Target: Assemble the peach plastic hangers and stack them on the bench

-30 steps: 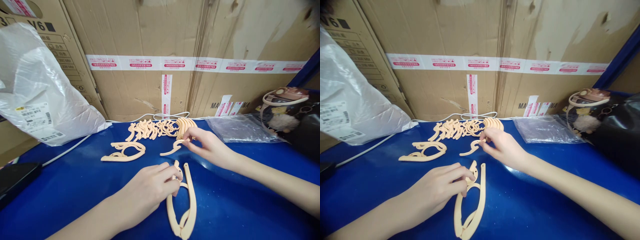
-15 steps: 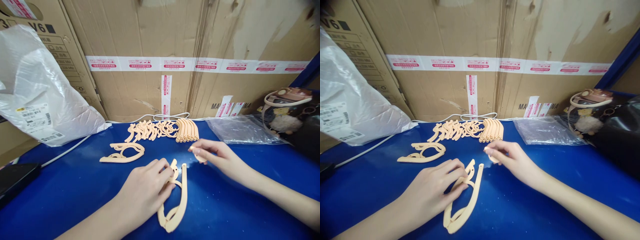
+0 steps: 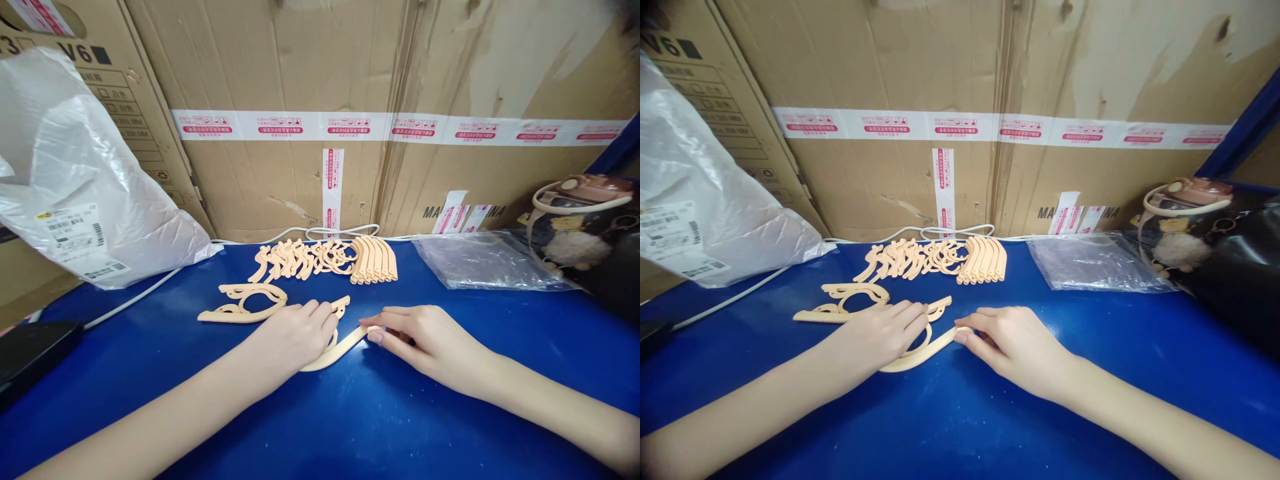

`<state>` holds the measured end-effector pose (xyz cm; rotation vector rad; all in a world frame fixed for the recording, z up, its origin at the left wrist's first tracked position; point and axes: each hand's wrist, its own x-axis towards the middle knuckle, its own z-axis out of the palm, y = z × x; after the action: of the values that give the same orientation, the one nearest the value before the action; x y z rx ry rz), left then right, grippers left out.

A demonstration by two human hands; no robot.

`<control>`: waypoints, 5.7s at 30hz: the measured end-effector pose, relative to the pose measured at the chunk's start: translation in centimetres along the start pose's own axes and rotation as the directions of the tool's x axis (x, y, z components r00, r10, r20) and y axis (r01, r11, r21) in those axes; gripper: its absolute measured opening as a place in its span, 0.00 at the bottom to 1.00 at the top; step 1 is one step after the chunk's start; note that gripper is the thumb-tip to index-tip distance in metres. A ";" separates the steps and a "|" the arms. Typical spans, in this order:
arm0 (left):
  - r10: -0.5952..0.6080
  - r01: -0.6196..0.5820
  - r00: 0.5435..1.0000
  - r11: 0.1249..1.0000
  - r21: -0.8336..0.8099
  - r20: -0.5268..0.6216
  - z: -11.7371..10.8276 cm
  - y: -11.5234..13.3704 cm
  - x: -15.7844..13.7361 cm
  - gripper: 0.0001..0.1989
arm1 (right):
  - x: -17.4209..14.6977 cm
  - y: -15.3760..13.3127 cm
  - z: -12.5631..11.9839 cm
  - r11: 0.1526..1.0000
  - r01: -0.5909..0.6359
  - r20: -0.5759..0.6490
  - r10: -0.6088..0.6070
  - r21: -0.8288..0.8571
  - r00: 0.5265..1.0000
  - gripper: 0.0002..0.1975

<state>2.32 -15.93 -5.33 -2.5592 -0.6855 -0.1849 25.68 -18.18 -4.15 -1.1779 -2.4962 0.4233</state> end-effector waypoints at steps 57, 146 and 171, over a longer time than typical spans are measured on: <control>-0.224 0.268 0.960 0.563 -0.781 0.168 -1.5 1.2 -0.6 0.04 | 0.2 0.4 -0.1 0.952 -0.187 0.051 0.180 0.240 0.982 0.19; -0.352 0.351 0.919 0.529 -0.773 0.176 -0.5 0.7 -1.0 0.09 | -0.4 -1.5 -1.1 0.983 0.171 0.200 -0.180 0.064 0.963 0.07; -0.375 0.326 0.922 0.608 -0.724 0.100 -0.1 0.6 -0.7 0.09 | -2.0 -4.4 -0.9 0.964 0.159 0.324 -0.223 0.212 0.920 0.18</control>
<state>1.99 -16.74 -5.70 -3.1001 -1.3108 -0.8285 24.25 -22.34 -1.91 -0.8352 -2.7605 0.8480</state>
